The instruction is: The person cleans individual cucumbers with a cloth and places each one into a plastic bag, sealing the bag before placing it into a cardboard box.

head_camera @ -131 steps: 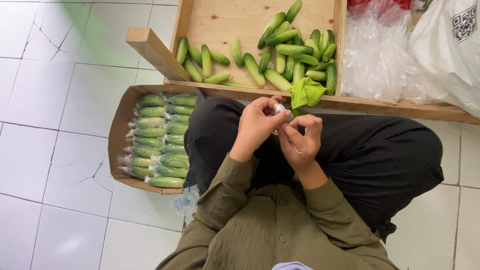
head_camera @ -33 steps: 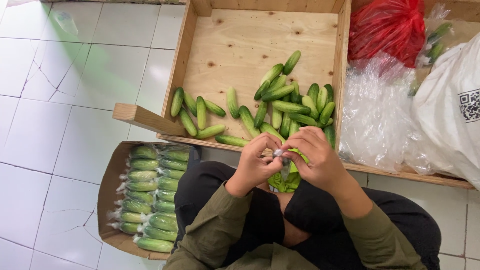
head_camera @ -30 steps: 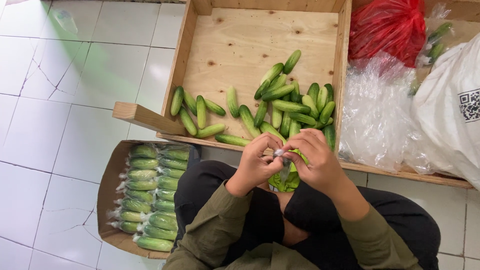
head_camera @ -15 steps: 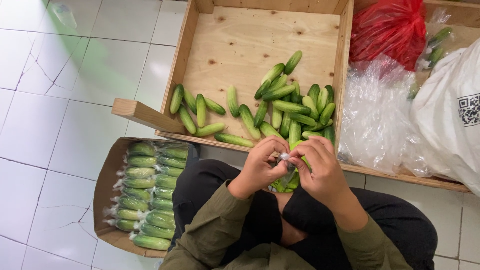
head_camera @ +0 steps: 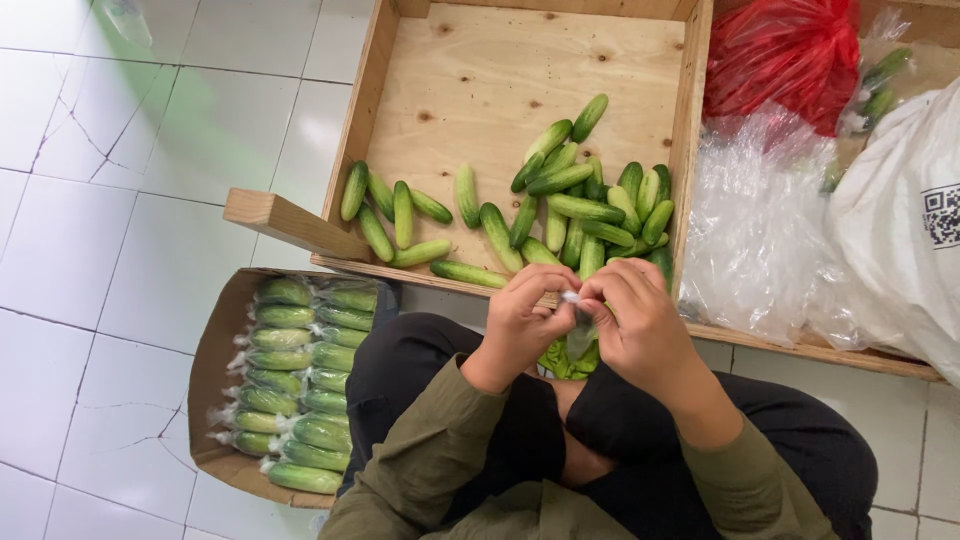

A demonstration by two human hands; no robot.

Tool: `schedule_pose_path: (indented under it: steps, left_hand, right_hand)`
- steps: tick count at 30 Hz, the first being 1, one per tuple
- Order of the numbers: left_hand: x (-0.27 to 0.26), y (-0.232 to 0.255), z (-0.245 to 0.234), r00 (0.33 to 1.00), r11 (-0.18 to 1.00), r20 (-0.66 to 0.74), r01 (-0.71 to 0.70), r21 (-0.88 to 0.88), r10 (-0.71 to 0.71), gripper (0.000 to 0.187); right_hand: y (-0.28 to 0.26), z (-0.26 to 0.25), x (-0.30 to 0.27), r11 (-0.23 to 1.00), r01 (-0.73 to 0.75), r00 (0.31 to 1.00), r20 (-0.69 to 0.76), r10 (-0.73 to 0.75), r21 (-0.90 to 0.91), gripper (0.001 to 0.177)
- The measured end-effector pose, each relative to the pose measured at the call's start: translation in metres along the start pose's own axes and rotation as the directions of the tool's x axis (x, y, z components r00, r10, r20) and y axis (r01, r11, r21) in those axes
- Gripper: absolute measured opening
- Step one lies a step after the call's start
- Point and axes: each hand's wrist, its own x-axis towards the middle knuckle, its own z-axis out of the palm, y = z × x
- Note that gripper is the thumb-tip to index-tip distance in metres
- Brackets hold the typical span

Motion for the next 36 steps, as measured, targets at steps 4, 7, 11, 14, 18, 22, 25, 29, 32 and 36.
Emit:
schedule_pose_path:
  steps: [4, 7, 11, 14, 18, 22, 25, 29, 32, 36]
  left_hand:
    - [-0.003, -0.007, 0.002, 1.0, 1.0, -0.027, -0.002, -0.026, 0.001, 0.015]
    - [-0.01, -0.017, 0.002, 0.998, 0.998, -0.058, 0.032, -0.052, -0.035, 0.017]
    - [-0.016, -0.026, 0.001, 0.979, 0.945, 0.061, 0.203, -0.256, -0.193, 0.013]
    - [-0.021, -0.032, 0.002, 0.968, 0.902, 0.136, 0.245, -0.355, -0.209, 0.011]
    - [-0.025, -0.036, 0.002, 0.96, 0.885, 0.208, 0.256, -0.389, -0.186, 0.011]
    - [-0.015, -0.031, -0.004, 0.978, 0.931, 0.186, 0.149, -0.332, -0.09, 0.006]
    - [-0.018, -0.03, -0.002, 0.978, 0.962, 0.202, 0.098, -0.254, -0.047, 0.008]
    - [-0.014, -0.025, -0.002, 0.977, 0.976, 0.214, 0.068, -0.206, -0.023, 0.01]
    - [-0.011, -0.015, -0.003, 0.963, 0.98, 0.267, 0.087, -0.178, -0.037, 0.008]
    - [-0.008, -0.007, -0.002, 0.935, 0.962, 0.336, 0.187, -0.2, -0.112, 0.013]
  right_hand:
    - [-0.006, 0.004, -0.002, 0.999, -0.026, 1.0, 0.016, 0.026, 0.022, 0.018]
    - [-0.014, 0.004, -0.002, 0.991, -0.086, 0.996, 0.025, 0.084, 0.1, 0.018]
    - [-0.016, 0.002, 0.002, 0.976, -0.13, 0.991, 0.028, 0.127, 0.173, 0.012]
    - [-0.022, -0.002, 0.003, 0.963, -0.142, 0.989, -0.005, 0.147, 0.228, 0.01]
    - [-0.02, -0.001, 0.003, 0.849, -0.244, 0.957, -0.025, 0.289, 0.469, 0.013]
    - [-0.011, 0.017, -0.01, 0.651, -0.345, 0.888, 0.01, 0.46, 0.677, 0.02]
    - [-0.008, 0.014, -0.007, 0.648, -0.362, 0.9, 0.071, 0.43, 0.67, 0.009]
    - [0.001, 0.023, -0.014, 0.585, -0.38, 0.871, 0.065, 0.486, 0.717, 0.004]
    - [0.001, 0.027, -0.015, 0.608, -0.367, 0.871, 0.03, 0.49, 0.704, 0.011]
    - [0.001, 0.021, -0.008, 0.694, -0.327, 0.872, -0.078, 0.483, 0.641, 0.022]
